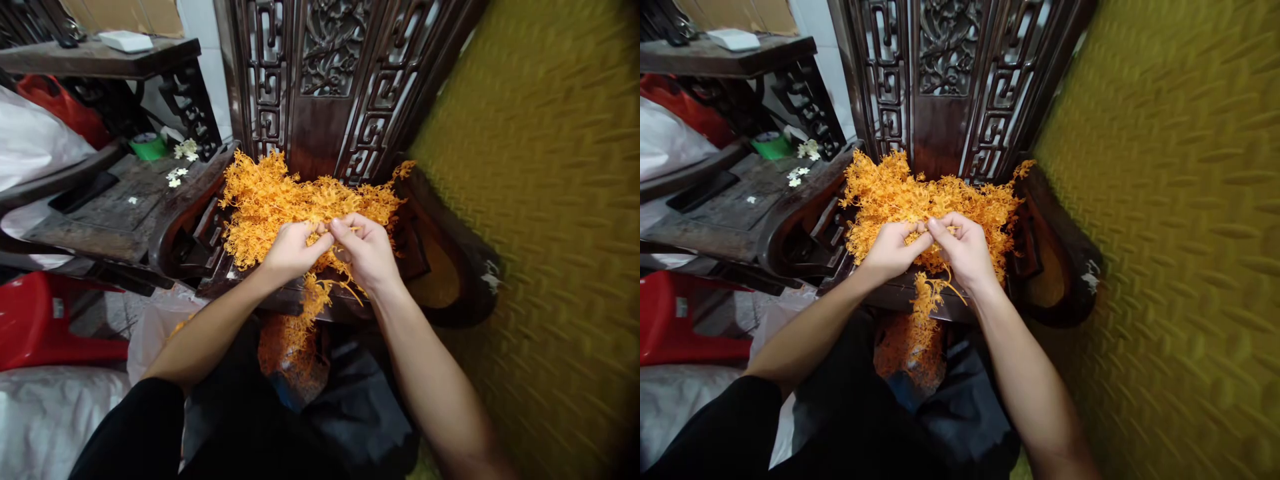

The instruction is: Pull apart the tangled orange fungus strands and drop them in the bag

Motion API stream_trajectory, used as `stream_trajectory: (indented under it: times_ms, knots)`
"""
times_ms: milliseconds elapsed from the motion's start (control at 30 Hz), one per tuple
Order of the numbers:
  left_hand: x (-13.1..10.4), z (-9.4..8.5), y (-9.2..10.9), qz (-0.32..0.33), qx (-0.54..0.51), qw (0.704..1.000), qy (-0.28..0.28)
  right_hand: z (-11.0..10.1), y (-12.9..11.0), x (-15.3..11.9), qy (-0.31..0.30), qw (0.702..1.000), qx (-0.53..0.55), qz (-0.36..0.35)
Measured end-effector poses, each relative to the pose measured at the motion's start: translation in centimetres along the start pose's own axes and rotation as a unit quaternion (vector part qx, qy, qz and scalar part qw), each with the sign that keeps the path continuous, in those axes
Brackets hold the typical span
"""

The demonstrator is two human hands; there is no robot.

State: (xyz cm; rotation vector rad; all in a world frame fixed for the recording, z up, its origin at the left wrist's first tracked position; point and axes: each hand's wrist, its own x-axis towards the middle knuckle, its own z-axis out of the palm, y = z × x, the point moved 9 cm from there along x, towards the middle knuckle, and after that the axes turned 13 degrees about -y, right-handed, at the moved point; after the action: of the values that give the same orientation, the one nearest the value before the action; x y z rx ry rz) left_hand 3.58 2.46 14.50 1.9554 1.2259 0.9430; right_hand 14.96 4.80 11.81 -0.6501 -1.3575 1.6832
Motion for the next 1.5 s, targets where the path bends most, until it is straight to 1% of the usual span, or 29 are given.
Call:
stream_trajectory:
  times_ms: [33, 133, 167, 200, 233, 267, 300, 367, 433, 500, 600, 667, 800, 933, 1000, 1067, 1133, 1167, 1267, 1367, 1500]
  knots:
    - [-0.1, 0.4, 0.2, 0.002, 0.004, 1.0, -0.029, -0.6, -0.1, 0.1, 0.019, 1.0, 0.003, -0.008]
    - [-0.9, 2.8, 1.5, 0.023, -0.006, 0.985, -0.168, -3.9, -1.2, 0.4, 0.079, 0.995, 0.041, -0.048]
    - [-1.2, 3.3, 1.9, 0.029, -0.004, 0.98, -0.195, -5.1, -1.7, 0.4, 0.09, 0.993, 0.054, -0.061]
    - [-1.3, 3.4, 2.1, 0.03, -0.003, 0.98, -0.199, -6.2, -2.2, 0.5, 0.097, 0.991, 0.062, -0.072]
    - [-1.4, 3.0, 2.0, 0.027, -0.009, 0.983, -0.181, -6.8, -2.5, 0.5, 0.095, 0.991, 0.062, -0.077]
    - [-1.3, 2.3, 1.7, 0.016, -0.026, 0.988, -0.149, -7.1, -2.8, 0.5, 0.09, 0.991, 0.057, -0.079]
    - [-1.2, 1.5, 1.2, 0.001, -0.055, 0.992, -0.116, -7.0, -2.9, 0.5, 0.079, 0.993, 0.048, -0.076]
    - [-1.1, 0.2, -0.3, -0.027, -0.142, 0.987, -0.064, -5.7, -2.5, 0.5, 0.051, 0.996, 0.028, -0.068]
    - [-1.0, -0.9, -1.5, -0.038, -0.237, 0.97, -0.028, -3.8, -2.0, 0.3, 0.027, 0.997, 0.006, -0.066]
    - [-0.9, -2.0, -2.3, -0.035, -0.316, 0.948, 0.006, -2.1, -1.6, 0.3, 0.012, 0.997, -0.026, -0.068]
    - [-1.0, -3.1, -2.8, -0.042, -0.394, 0.918, 0.026, -1.0, -1.4, 0.3, 0.005, 0.995, -0.068, -0.068]
    - [-1.0, -3.3, -3.2, -0.065, -0.404, 0.912, 0.02, -1.1, -1.4, 0.3, 0.014, 0.994, -0.082, -0.069]
    - [-0.8, -3.0, -3.7, -0.094, -0.353, 0.931, 0.006, -1.3, -1.7, 0.2, 0.03, 0.988, -0.132, -0.076]
    - [-0.6, -2.0, -4.5, -0.123, -0.358, 0.926, -0.007, -0.6, -2.0, 0.0, 0.024, 0.98, -0.184, -0.072]
    - [-0.4, -2.0, -4.5, -0.121, -0.332, 0.935, -0.005, -0.3, -2.3, -0.2, 0.022, 0.974, -0.21, -0.08]
    - [-0.2, -2.4, -3.8, -0.099, -0.256, 0.961, 0.004, 0.0, -2.7, -0.3, 0.022, 0.968, -0.232, -0.089]
    - [-0.1, -3.1, -2.8, -0.078, -0.144, 0.986, 0.023, 0.1, -2.9, -0.3, 0.025, 0.963, -0.252, -0.097]
    - [-0.2, -3.3, -2.4, -0.074, -0.091, 0.993, 0.033, 0.1, -3.0, -0.4, 0.027, 0.96, -0.26, -0.102]
    - [-0.4, -3.8, -1.7, -0.082, 0.01, 0.995, 0.057, 0.1, -3.1, -0.5, 0.031, 0.954, -0.276, -0.111]
    - [-0.6, -4.2, -1.2, -0.074, 0.054, 0.994, 0.066, 0.1, -3.2, -0.6, 0.027, 0.953, -0.28, -0.11]
    - [-0.6, -4.4, -0.4, -0.035, 0.095, 0.993, 0.061, 0.3, -3.2, -0.7, 0.005, 0.954, -0.281, -0.108]
